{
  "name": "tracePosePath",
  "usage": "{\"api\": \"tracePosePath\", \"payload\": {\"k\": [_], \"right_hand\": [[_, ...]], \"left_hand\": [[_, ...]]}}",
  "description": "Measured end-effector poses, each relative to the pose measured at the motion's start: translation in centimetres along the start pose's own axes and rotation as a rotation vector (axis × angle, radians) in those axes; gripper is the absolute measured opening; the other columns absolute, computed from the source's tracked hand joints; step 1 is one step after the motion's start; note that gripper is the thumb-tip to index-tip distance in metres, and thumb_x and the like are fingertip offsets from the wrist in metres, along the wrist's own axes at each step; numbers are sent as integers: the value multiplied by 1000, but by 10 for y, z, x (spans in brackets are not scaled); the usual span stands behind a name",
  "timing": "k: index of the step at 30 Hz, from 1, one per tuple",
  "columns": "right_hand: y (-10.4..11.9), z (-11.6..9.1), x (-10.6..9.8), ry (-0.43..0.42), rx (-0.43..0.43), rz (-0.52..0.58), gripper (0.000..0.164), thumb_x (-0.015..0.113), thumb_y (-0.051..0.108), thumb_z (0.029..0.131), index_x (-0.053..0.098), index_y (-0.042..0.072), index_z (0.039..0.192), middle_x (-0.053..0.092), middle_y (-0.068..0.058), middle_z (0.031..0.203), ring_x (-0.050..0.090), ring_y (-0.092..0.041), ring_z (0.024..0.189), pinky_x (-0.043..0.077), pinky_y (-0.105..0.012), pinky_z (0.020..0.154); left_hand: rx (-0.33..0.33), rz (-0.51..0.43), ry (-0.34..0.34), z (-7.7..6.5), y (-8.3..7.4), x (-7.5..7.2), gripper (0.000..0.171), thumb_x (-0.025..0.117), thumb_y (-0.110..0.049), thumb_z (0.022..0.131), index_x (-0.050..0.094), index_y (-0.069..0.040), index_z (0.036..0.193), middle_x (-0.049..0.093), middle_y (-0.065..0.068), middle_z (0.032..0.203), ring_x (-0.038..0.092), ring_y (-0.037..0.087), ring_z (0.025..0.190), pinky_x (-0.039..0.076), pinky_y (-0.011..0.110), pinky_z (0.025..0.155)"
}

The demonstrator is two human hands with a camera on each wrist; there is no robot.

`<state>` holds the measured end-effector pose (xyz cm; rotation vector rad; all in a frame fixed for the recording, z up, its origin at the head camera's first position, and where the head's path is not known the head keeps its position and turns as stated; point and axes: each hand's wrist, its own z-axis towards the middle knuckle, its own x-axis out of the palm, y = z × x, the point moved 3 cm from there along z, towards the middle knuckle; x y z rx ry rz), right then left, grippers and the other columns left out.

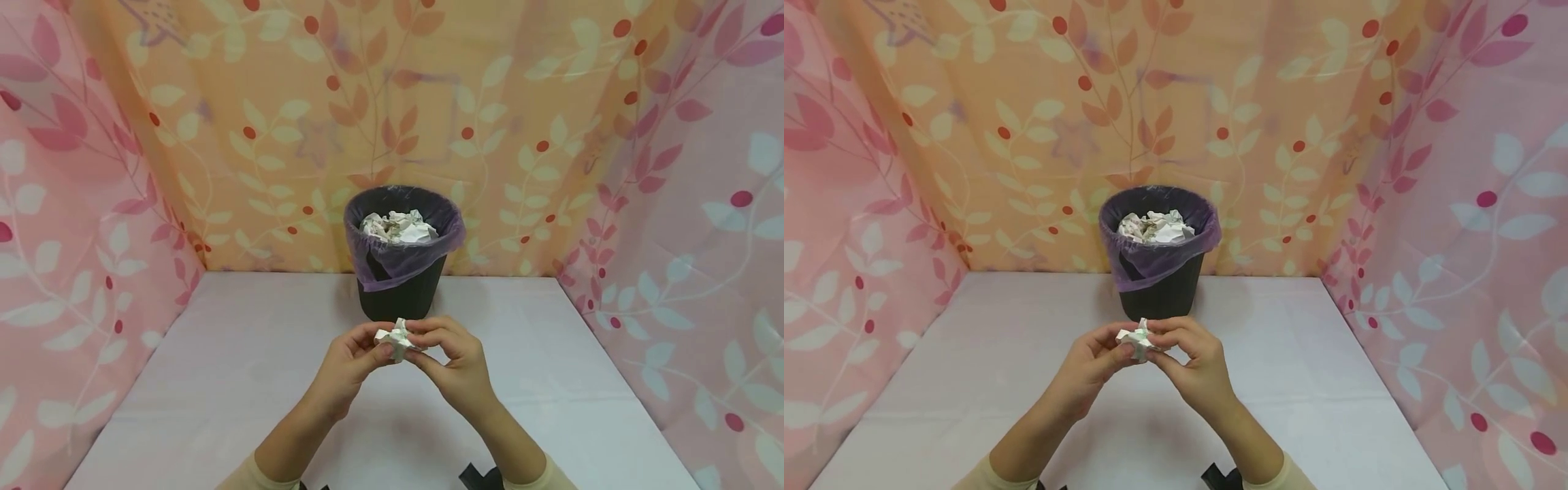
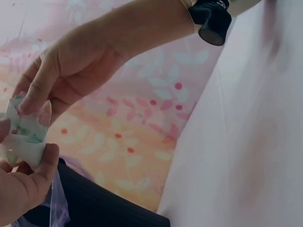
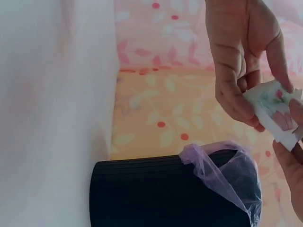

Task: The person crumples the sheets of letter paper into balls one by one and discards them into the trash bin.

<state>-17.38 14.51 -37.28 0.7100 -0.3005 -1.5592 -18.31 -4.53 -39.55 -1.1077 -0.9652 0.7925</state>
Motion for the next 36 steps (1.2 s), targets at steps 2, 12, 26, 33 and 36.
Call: {"api": "tracePosePath", "payload": {"k": [2, 12, 26, 33, 36], "right_hand": [[0, 0, 2, 5, -19, 0, 36, 86, -9, 74, 78, 7, 105, 71, -13, 114, 69, -23, 107, 59, -26, 88], [3, -5, 7, 132, -115, -121, 67, 90, 3, 72, 65, 2, 134, 61, -18, 136, 62, -28, 125, 53, -24, 100], [-1, -2, 11, 58, -167, -174, 50, 89, -2, 71, 73, 3, 119, 74, -9, 111, 70, -18, 99, 58, -21, 83], [-4, -8, 7, -18, -33, -110, 46, 88, -4, 73, 74, 6, 115, 74, -5, 100, 68, -15, 88, 58, -21, 78], [-7, -5, 3, -29, 52, -40, 44, 86, -7, 74, 74, 7, 114, 73, -7, 103, 68, -16, 89, 59, -21, 79]], "left_hand": [[23, 28, -48, 0, 1, -1, 35, 71, -9, 96, 63, 4, 128, 69, 8, 115, 69, 16, 101, 58, 28, 92], [80, 116, -192, -1, 2, -7, 19, 73, -8, 95, 71, 6, 107, 72, 11, 94, 67, 17, 81, 58, 23, 73], [31, 399, -21, 2, -5, -4, 27, 59, -33, 105, 73, -10, 109, 65, 5, 83, 59, 15, 75, 50, 25, 66], [93, 490, 107, -6, -5, -2, 73, 73, -25, 97, 35, -25, 159, 58, 2, 136, 66, 16, 105, 58, 26, 86], [240, 556, 66, -5, -10, 0, 92, 83, -17, 87, 30, -31, 161, 53, 0, 144, 64, 18, 114, 59, 27, 89]]}}
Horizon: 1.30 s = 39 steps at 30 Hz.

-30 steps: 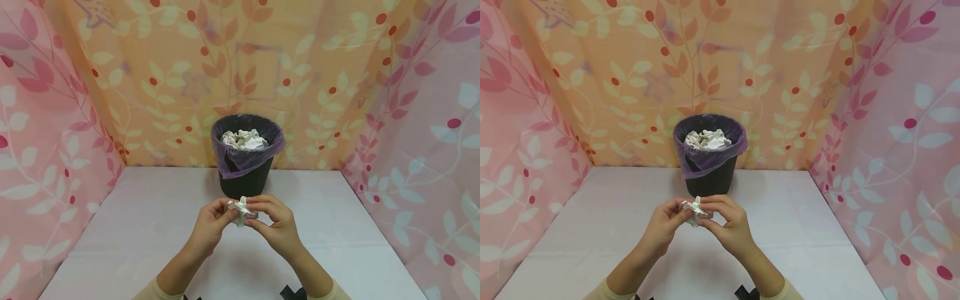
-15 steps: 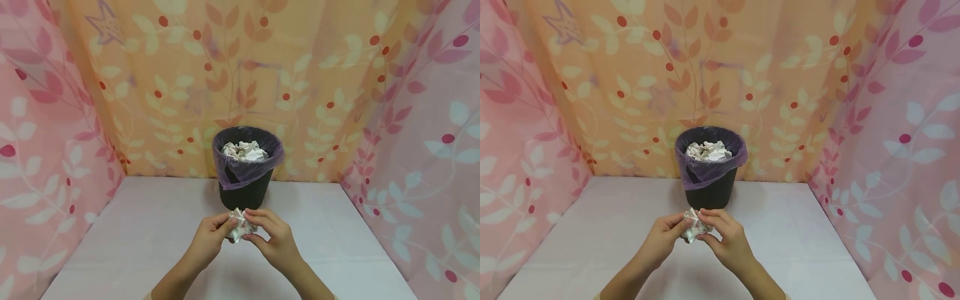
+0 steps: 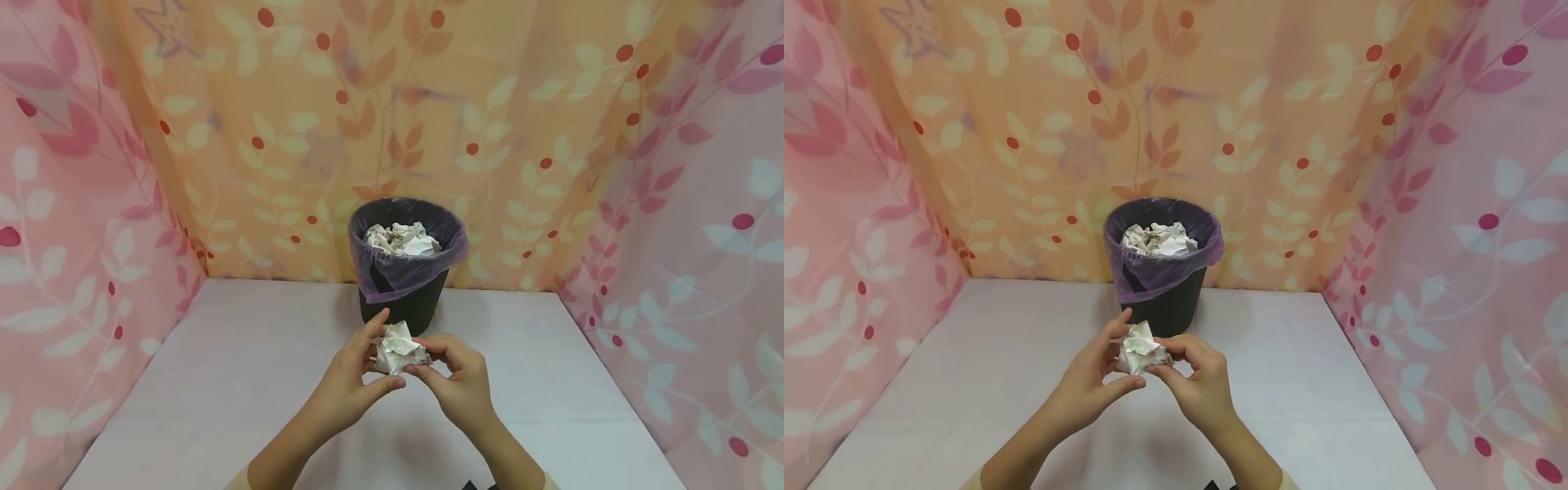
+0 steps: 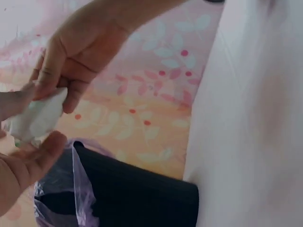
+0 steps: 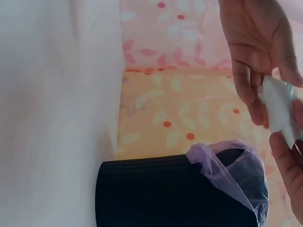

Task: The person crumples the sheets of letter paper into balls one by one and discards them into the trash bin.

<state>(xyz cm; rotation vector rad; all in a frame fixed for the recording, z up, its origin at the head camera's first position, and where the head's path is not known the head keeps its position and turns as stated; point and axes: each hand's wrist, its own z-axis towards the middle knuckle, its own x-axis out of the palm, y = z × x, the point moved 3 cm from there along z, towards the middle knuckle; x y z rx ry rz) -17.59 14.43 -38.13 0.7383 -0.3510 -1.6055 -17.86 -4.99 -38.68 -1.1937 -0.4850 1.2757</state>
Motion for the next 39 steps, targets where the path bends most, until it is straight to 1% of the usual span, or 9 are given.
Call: {"api": "tracePosePath", "payload": {"k": [5, 8, 13, 17, 22, 27, 30, 34, 39], "right_hand": [[-4, 2, -2, 66, 55, 71, 44, 84, -6, 77, 73, 5, 119, 72, -9, 109, 68, -18, 95, 60, -26, 81], [-6, 2, -1, 107, 85, 73, 44, 85, -2, 79, 73, 6, 121, 71, -9, 113, 68, -18, 98, 61, -28, 81], [-8, 1, 1, 161, 122, 104, 53, 85, -3, 78, 68, 2, 129, 67, -13, 125, 67, -20, 111, 61, -32, 85], [-2, 1, 2, 270, 35, 114, 72, 82, -10, 78, 54, -2, 144, 54, -20, 145, 59, -21, 129, 60, -35, 90], [4, 1, 5, 395, -95, 39, 77, 81, -6, 80, 48, 0, 150, 47, -18, 154, 52, -22, 138, 58, -33, 94], [3, 2, 3, 333, -234, -83, 69, 83, -6, 78, 57, 1, 141, 63, -14, 136, 64, -22, 119, 57, -25, 92], [-1, 2, 0, 266, -285, -112, 60, 82, -10, 76, 63, 0, 132, 69, -15, 124, 68, -24, 109, 58, -23, 89], [-6, 4, -3, 176, -245, -57, 49, 75, -21, 73, 70, -1, 117, 73, -15, 109, 71, -23, 98, 59, -22, 80], [-7, 4, -6, 107, -149, 0, 44, 69, -26, 72, 75, 1, 106, 74, -11, 97, 70, -20, 89, 59, -21, 74]], "left_hand": [[146, 127, -137, 1, -4, 1, 72, 84, -12, 84, 54, -21, 148, 61, -3, 136, 64, 15, 111, 60, 26, 83], [142, 181, -182, -1, -2, 3, 61, 83, -13, 85, 60, -17, 141, 66, -4, 124, 64, 10, 98, 59, 24, 77], [83, 206, -227, -5, -4, 3, 46, 83, -15, 85, 67, -22, 129, 68, -11, 109, 60, 9, 84, 54, 23, 67], [-17, 74, -224, -5, -5, -4, 37, 84, -14, 83, 73, -24, 117, 72, -9, 103, 65, 12, 80, 57, 26, 67], [-188, -130, -128, -2, 1, -15, 26, 86, -14, 82, 77, -13, 106, 74, 5, 91, 62, 15, 68, 54, 24, 57], [-246, -217, -41, 1, 3, -13, 36, 86, -15, 84, 71, -2, 113, 72, 10, 91, 61, 15, 66, 53, 24, 56], [-256, -250, -41, 1, 2, -8, 55, 85, -16, 85, 56, -7, 130, 73, 10, 98, 66, 19, 73, 58, 29, 65], [-179, -160, -52, 1, -2, -4, 67, 87, -21, 83, 52, -23, 139, 70, 2, 115, 69, 19, 91, 61, 31, 78], [76, 29, -103, 1, -5, -5, 72, 90, -15, 76, 61, -25, 141, 59, -5, 136, 62, 15, 119, 58, 29, 92]]}}
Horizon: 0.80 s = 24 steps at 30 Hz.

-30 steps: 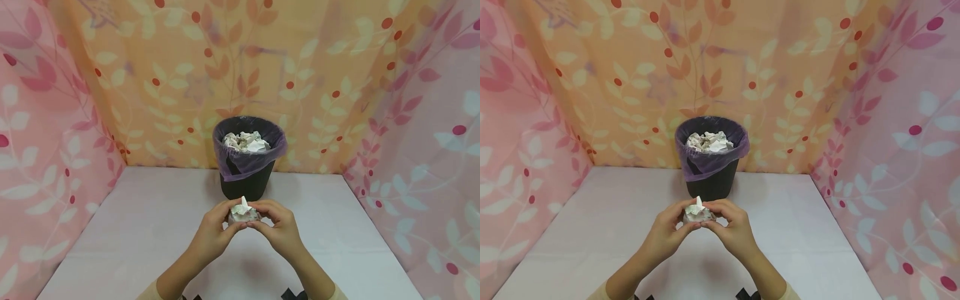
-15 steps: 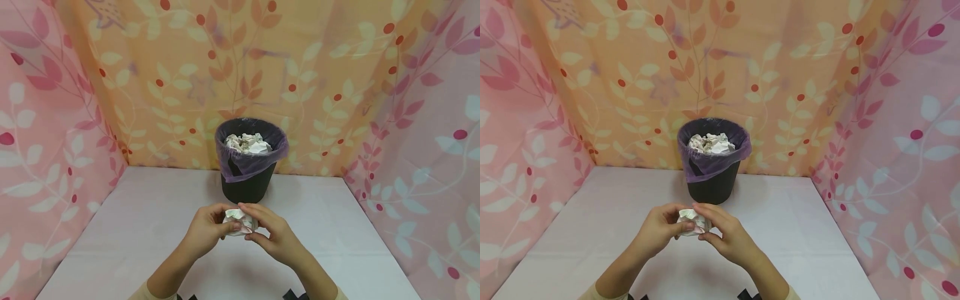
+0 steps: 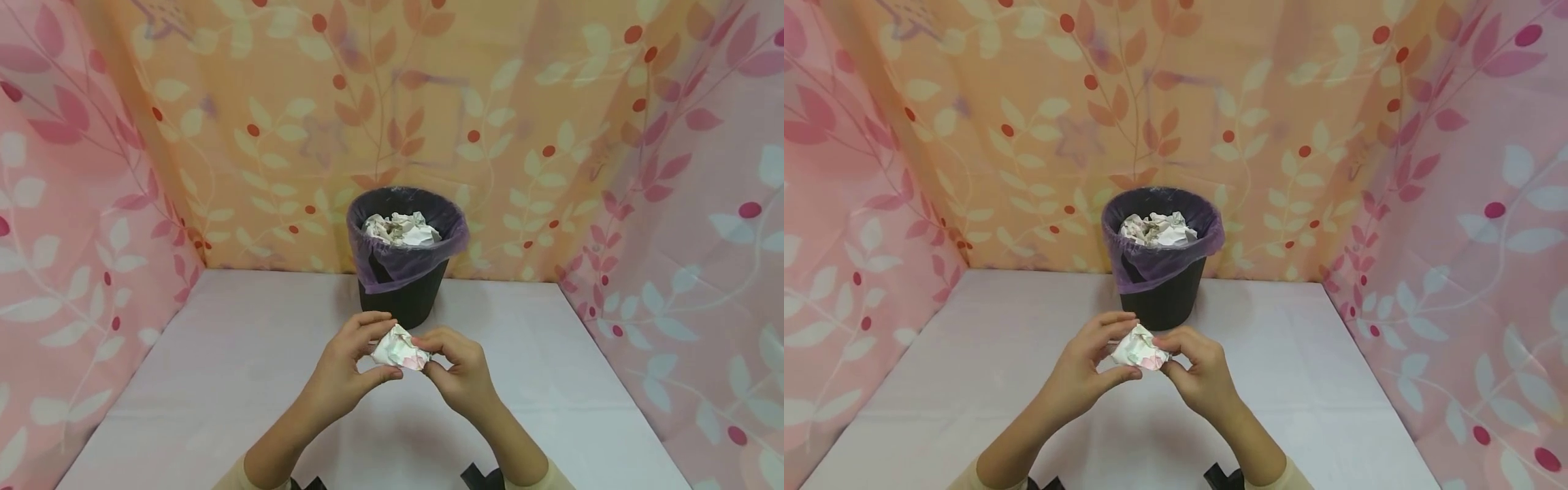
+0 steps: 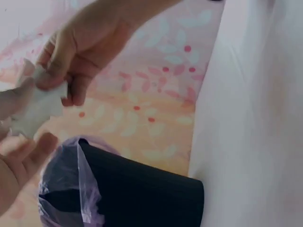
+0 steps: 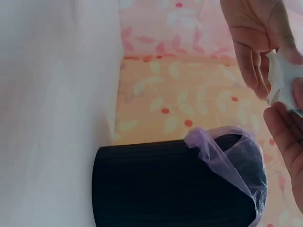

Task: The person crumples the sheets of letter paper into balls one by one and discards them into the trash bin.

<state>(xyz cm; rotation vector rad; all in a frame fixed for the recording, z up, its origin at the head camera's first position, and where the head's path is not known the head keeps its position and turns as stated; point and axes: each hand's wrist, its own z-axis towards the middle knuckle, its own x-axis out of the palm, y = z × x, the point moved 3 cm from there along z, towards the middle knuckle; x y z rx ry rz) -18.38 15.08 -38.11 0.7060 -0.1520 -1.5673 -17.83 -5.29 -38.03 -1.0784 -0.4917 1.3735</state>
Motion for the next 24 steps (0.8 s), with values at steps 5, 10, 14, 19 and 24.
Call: {"api": "tracePosePath", "payload": {"k": [5, 10, 14, 19, 24], "right_hand": [[1, 1, 2, 13, 11, 124, 31, 74, -23, 76, 74, 0, 97, 73, -11, 92, 69, -20, 84, 60, -24, 71], [-1, -2, 7, 67, -48, 307, 14, 76, -12, 82, 69, -3, 90, 69, -14, 86, 66, -18, 80, 60, -28, 67], [3, -3, 9, 86, -112, 339, 13, 76, 4, 88, 64, -2, 88, 65, -14, 82, 61, -18, 75, 57, -26, 62], [6, -2, 13, -14, 116, 216, 11, 76, -2, 88, 66, 1, 90, 68, -11, 85, 66, -18, 71, 60, -28, 64], [3, -5, 13, -120, 479, 316, 6, 72, -3, 92, 67, -3, 96, 71, -14, 98, 71, -20, 78, 63, -35, 71]], "left_hand": [[183, -30, -23, -1, -1, -1, 53, 84, -7, 81, 69, -12, 131, 68, 2, 127, 66, 18, 114, 59, 30, 92], [193, -213, 22, 0, 3, -2, 18, 83, -6, 81, 76, -7, 98, 72, 4, 98, 68, 13, 89, 60, 26, 71], [23, -463, 111, 2, 10, 0, 24, 82, -12, 85, 71, 7, 94, 71, 2, 88, 64, 11, 77, 57, 25, 65], [17, -371, -135, 2, 13, 0, 37, 82, -16, 85, 66, 0, 114, 70, 2, 108, 68, 14, 91, 61, 26, 80], [343, 120, -369, -4, 3, 7, 66, 92, -9, 71, 66, -3, 131, 66, 11, 128, 68, 23, 108, 57, 27, 94]]}}
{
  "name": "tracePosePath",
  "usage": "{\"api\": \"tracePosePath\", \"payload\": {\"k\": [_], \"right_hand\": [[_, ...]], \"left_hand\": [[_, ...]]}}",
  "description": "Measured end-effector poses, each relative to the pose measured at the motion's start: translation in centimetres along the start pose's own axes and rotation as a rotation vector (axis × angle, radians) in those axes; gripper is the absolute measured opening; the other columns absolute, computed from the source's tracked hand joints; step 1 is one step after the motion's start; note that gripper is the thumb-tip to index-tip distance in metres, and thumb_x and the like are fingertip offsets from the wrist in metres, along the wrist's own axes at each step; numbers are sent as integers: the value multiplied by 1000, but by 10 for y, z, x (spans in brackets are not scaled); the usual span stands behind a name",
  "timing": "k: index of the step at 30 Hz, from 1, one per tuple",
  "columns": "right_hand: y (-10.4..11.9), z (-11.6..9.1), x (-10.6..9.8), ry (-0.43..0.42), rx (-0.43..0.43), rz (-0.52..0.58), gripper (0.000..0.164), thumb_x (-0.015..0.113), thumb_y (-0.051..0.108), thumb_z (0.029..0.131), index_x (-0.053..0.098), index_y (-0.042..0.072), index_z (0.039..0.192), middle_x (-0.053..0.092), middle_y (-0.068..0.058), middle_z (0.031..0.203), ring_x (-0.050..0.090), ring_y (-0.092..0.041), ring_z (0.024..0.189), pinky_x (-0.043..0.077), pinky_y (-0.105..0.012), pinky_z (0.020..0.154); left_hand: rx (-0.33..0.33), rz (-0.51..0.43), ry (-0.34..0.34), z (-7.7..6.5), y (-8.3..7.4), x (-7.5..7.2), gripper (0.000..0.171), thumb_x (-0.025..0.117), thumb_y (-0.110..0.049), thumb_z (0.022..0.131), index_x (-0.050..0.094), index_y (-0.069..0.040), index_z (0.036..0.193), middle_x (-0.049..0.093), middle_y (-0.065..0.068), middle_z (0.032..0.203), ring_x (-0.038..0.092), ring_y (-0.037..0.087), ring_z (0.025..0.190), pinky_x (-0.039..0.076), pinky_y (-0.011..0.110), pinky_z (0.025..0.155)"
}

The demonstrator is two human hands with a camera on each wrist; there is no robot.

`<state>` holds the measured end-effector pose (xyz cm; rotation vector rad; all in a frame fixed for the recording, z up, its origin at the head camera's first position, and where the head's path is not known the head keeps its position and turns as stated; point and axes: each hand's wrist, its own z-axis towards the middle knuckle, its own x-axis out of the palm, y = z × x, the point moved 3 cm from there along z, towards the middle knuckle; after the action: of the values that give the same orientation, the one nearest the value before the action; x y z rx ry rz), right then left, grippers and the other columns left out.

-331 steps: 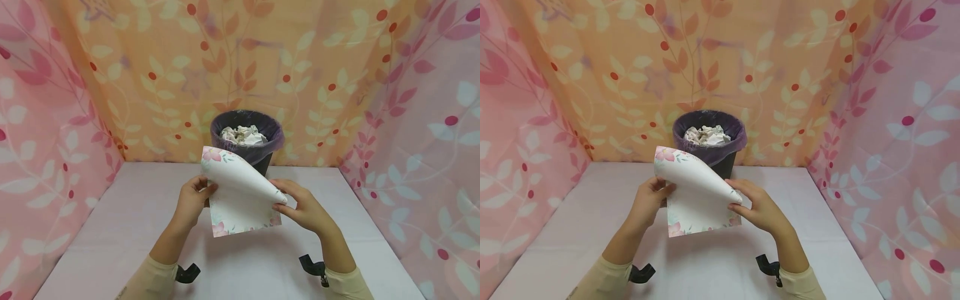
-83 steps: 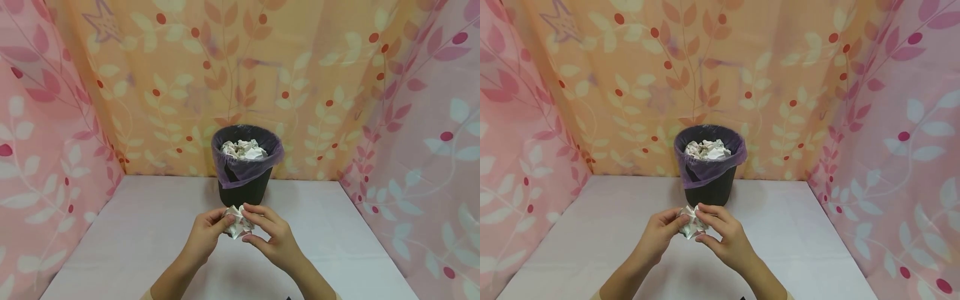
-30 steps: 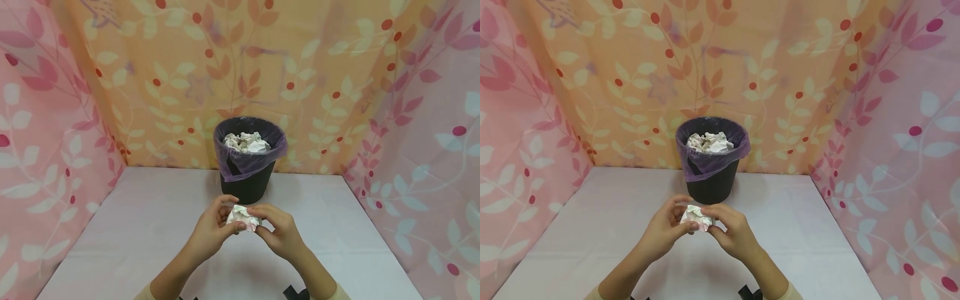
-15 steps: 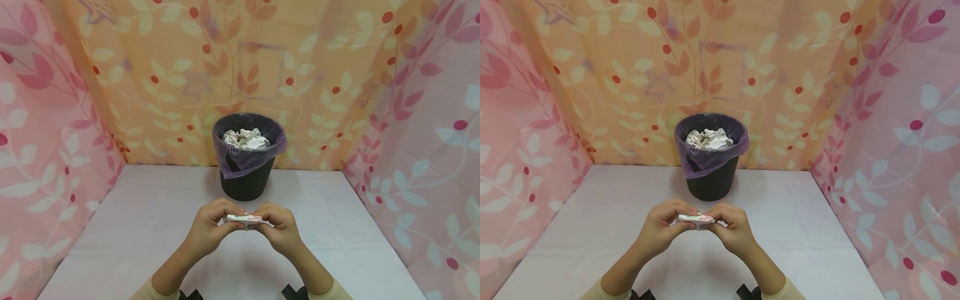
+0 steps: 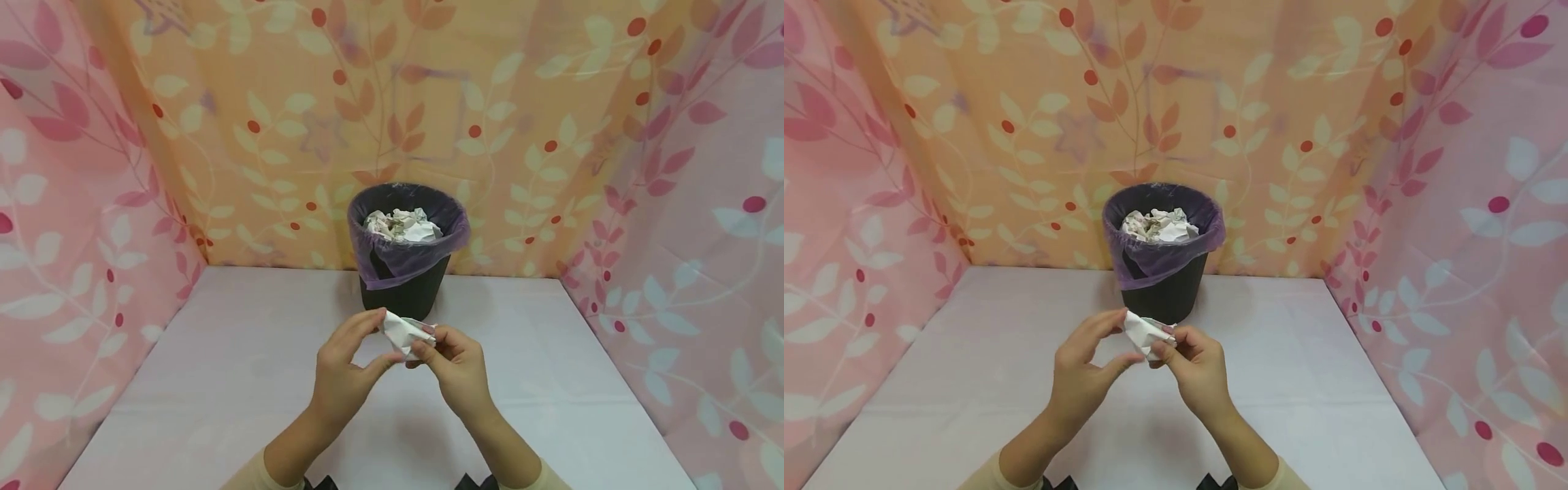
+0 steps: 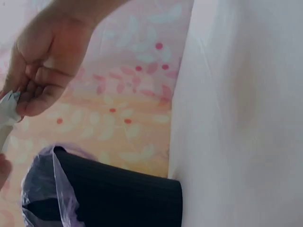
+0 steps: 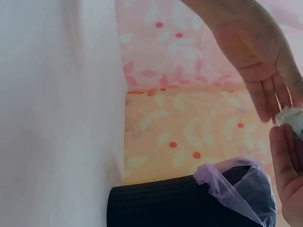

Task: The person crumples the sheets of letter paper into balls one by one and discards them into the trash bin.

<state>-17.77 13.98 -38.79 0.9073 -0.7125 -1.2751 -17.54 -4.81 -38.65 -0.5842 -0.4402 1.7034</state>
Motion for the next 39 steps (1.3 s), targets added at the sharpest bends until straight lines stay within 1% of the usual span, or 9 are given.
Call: {"api": "tracePosePath", "payload": {"k": [2, 4, 10, 15, 19, 24, 29, 34, 39], "right_hand": [[0, 0, -1, -2, 49, 13, 8, 73, 0, 93, 69, -4, 99, 71, -11, 100, 71, -18, 81, 63, -34, 72], [0, 1, -2, 22, 58, -9, 11, 74, 3, 92, 70, -4, 101, 72, -8, 99, 70, -15, 83, 62, -31, 73], [4, 1, -4, 133, 31, -29, 10, 74, 2, 92, 72, -2, 100, 72, -9, 101, 70, -15, 90, 62, -31, 78], [16, 2, -8, 207, -53, -282, 17, 77, 14, 91, 78, 12, 108, 71, 0, 109, 68, -15, 102, 61, -32, 82], [29, 5, -8, 170, -331, -520, 46, 82, 19, 87, 69, 10, 130, 66, -2, 127, 65, -19, 115, 55, -27, 96], [36, 3, 1, 184, -700, -594, 65, 84, 17, 86, 56, -9, 139, 59, -19, 139, 59, -29, 127, 47, -27, 109], [30, 3, 7, 197, -726, -513, 51, 80, 15, 90, 61, -8, 132, 69, -15, 117, 67, -24, 107, 55, -23, 96], [31, 4, 5, 143, -837, -505, 32, 73, 13, 96, 67, -10, 118, 72, -13, 101, 69, -24, 91, 58, -26, 85], [28, 4, -1, 129, -792, -478, 24, 77, 6, 91, 70, -8, 109, 73, -13, 94, 70, -22, 83, 58, -24, 80]], "left_hand": [[58, 56, 27, -2, -3, 4, 78, 94, -10, 68, 62, -1, 139, 67, 12, 132, 68, 24, 112, 55, 26, 97], [45, 64, 63, -4, -3, 7, 82, 94, -11, 68, 59, -2, 142, 66, 12, 133, 67, 24, 115, 52, 23, 100], [88, 78, 102, -6, -4, 11, 64, 90, -4, 74, 65, 1, 133, 70, 11, 121, 68, 24, 109, 53, 19, 97], [185, 72, 112, -5, -5, 9, 45, 87, -2, 78, 70, -3, 119, 72, 6, 108, 69, 18, 96, 56, 19, 83], [48, 0, 139, -4, 1, 3, 35, 87, -9, 80, 74, -9, 113, 74, 1, 102, 68, 13, 86, 57, 20, 73], [-174, -148, 164, -2, 2, -1, 30, 86, -13, 82, 76, -10, 110, 75, 3, 98, 69, 13, 80, 59, 25, 69], [-239, -239, 203, 0, -5, -1, 29, 88, -13, 79, 77, -10, 105, 77, 2, 94, 72, 16, 77, 60, 30, 70], [-295, -180, 198, 0, -7, 1, 31, 90, -22, 75, 79, -18, 103, 77, -6, 92, 71, 12, 75, 59, 28, 71], [-144, -68, 254, 0, -9, 2, 53, 88, -20, 80, 70, -14, 129, 71, 0, 117, 68, 12, 97, 59, 26, 82]]}}
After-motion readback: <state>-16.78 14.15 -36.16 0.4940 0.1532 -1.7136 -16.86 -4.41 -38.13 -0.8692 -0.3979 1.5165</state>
